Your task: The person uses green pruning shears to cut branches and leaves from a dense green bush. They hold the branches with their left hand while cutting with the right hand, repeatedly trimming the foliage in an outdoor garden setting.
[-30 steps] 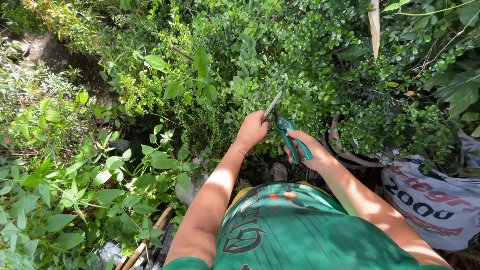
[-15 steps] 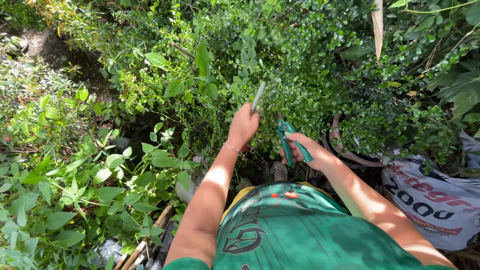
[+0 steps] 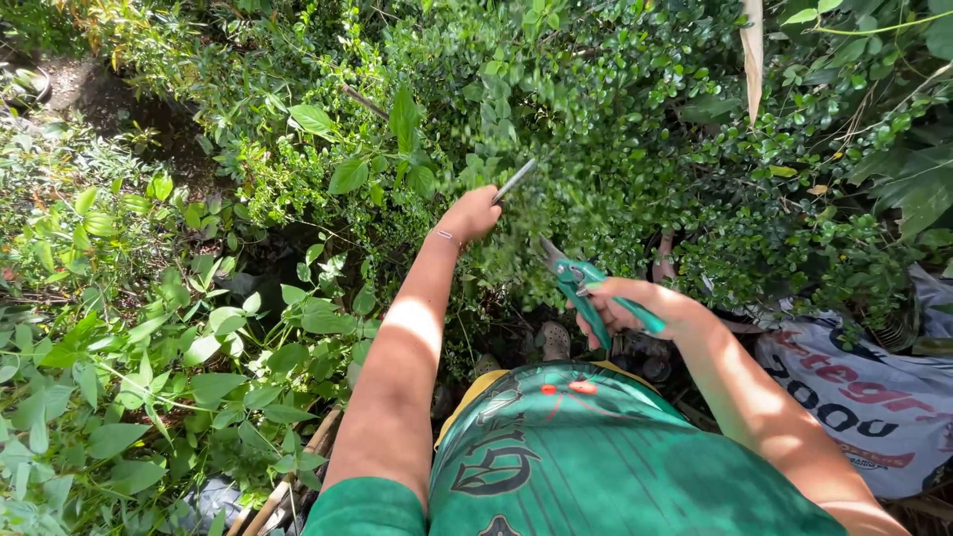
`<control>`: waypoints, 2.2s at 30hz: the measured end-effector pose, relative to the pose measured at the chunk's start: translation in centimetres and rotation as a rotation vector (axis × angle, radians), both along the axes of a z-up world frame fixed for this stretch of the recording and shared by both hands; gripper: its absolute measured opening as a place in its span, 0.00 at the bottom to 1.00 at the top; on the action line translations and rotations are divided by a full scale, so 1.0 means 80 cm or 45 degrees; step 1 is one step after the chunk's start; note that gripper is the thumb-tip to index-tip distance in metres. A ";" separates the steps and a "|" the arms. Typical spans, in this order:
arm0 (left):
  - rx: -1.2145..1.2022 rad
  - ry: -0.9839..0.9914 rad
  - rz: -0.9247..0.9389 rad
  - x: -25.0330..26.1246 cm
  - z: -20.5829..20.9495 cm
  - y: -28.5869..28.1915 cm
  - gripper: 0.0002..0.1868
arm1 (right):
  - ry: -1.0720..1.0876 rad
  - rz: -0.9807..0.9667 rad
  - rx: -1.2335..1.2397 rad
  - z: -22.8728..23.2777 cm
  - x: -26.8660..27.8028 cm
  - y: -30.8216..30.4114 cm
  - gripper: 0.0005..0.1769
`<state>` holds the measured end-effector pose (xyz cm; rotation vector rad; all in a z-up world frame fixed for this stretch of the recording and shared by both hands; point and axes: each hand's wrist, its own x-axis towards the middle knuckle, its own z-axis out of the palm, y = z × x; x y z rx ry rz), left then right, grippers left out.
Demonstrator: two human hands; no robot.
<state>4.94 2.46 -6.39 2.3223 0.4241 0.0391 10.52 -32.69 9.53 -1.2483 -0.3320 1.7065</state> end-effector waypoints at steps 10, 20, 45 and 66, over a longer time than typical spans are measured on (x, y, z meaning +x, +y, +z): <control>-0.342 -0.135 -0.156 0.014 0.043 -0.022 0.08 | 0.370 -0.144 0.022 0.042 0.070 0.083 0.36; -0.149 -0.072 -0.083 0.018 0.050 -0.022 0.11 | 0.246 -0.022 -0.309 -0.003 0.056 0.082 0.35; -0.209 -0.099 -0.054 0.002 0.042 -0.058 0.10 | -0.177 -0.421 -0.213 -0.069 0.029 0.085 0.22; -0.073 -0.052 0.470 -0.066 0.167 0.016 0.09 | 0.077 -0.208 0.269 -0.019 0.068 0.017 0.29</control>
